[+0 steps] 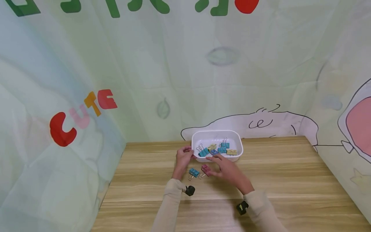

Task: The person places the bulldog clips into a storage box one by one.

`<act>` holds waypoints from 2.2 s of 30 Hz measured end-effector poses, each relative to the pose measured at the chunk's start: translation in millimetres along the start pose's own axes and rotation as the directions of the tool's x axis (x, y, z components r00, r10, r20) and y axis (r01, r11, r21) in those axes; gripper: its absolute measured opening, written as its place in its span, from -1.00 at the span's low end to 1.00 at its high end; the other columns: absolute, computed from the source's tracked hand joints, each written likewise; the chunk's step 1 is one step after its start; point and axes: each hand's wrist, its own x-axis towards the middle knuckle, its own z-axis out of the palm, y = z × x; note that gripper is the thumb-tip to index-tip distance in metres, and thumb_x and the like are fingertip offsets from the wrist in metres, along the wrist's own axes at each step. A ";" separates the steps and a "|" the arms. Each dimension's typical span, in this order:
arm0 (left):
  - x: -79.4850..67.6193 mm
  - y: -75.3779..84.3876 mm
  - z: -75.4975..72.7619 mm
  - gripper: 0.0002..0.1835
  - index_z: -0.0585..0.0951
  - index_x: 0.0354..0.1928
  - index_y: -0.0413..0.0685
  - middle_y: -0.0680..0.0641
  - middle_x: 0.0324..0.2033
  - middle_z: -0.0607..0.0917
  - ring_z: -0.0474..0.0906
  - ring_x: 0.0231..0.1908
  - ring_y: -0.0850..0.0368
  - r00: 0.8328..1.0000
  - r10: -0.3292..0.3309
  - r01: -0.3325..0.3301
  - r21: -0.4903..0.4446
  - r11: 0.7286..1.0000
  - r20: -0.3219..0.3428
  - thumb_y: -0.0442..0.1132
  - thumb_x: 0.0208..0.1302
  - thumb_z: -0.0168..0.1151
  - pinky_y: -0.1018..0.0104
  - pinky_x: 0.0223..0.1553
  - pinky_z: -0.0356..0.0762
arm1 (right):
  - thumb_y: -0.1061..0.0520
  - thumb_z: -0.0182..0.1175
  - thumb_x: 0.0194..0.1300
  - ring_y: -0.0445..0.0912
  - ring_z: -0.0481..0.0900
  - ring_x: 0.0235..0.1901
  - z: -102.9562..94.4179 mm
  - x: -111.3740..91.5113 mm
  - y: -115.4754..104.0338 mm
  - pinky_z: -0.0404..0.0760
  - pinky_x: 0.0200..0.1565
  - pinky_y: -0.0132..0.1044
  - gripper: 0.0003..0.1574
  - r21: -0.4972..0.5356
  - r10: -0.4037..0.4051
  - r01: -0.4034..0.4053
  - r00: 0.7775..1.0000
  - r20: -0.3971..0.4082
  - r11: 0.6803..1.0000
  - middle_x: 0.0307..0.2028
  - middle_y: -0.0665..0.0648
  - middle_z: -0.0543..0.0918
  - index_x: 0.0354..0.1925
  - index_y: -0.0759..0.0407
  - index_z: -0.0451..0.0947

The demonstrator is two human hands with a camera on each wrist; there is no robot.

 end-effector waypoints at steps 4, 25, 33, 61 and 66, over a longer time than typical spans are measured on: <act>-0.1 -0.3 -0.5 -0.67 0.54 0.16 -0.55 -0.25 -0.16 0.59 0.66 -0.18 -0.18 1.000 -0.006 0.006 0.005 1.000 0.001 -0.52 0.40 0.19 0.11 -0.11 0.82 | -0.14 0.53 0.21 0.13 0.63 0.09 13.9 -5.2 3.1 0.69 0.16 0.10 -0.16 0.021 0.007 -0.007 1.000 0.022 1.000 0.19 0.24 0.62 0.37 0.11 0.54; -0.3 1.1 0.1 -0.67 0.54 0.17 -0.52 -0.28 -0.11 0.59 0.67 -0.14 -0.22 1.000 -0.006 0.006 0.015 1.000 -0.001 -0.52 0.41 0.19 0.11 -0.09 0.81 | -0.18 0.44 0.30 -0.02 0.60 -0.11 47.2 -9.0 2.5 0.75 -0.13 -0.05 -0.32 -0.081 0.079 -0.080 0.997 -0.013 0.994 0.02 0.14 0.62 0.28 0.07 0.62; 0.7 -1.1 -0.3 -0.65 0.52 0.16 -0.58 -0.27 -0.15 0.59 0.67 -0.22 -0.16 1.000 0.019 -0.019 -0.002 1.000 0.005 -0.55 0.38 0.19 0.10 -0.12 0.82 | -0.07 0.42 0.35 -0.02 0.65 -0.17 49.5 -10.4 2.7 0.76 -0.15 -0.07 -0.44 -0.090 0.076 -0.078 0.997 -0.028 0.993 -0.08 0.09 0.68 0.24 0.08 0.65; 1.0 -2.0 0.4 -0.66 0.54 0.16 -0.53 -0.27 -0.13 0.59 0.67 -0.17 -0.21 1.000 0.006 -0.006 0.015 1.000 -0.002 -0.53 0.39 0.19 0.28 -0.22 0.81 | 0.17 0.47 0.15 0.01 0.72 -0.18 43.1 -20.1 4.9 0.77 -0.13 -0.06 -0.58 -0.045 0.016 -0.022 0.991 -0.133 0.999 -0.10 0.11 0.76 0.02 0.17 0.76; 1.2 -2.8 0.3 -0.66 0.55 0.16 -0.52 -0.27 -0.13 0.60 0.67 -0.22 -0.14 1.000 0.008 -0.008 0.020 1.000 -0.001 -0.53 0.39 0.19 0.18 -0.16 0.82 | 0.15 0.47 0.15 -0.09 0.68 -0.31 36.6 -18.6 5.9 0.74 -0.24 -0.20 -0.61 -0.082 -0.018 0.007 0.990 -0.140 0.997 -0.18 0.04 0.77 0.00 0.14 0.76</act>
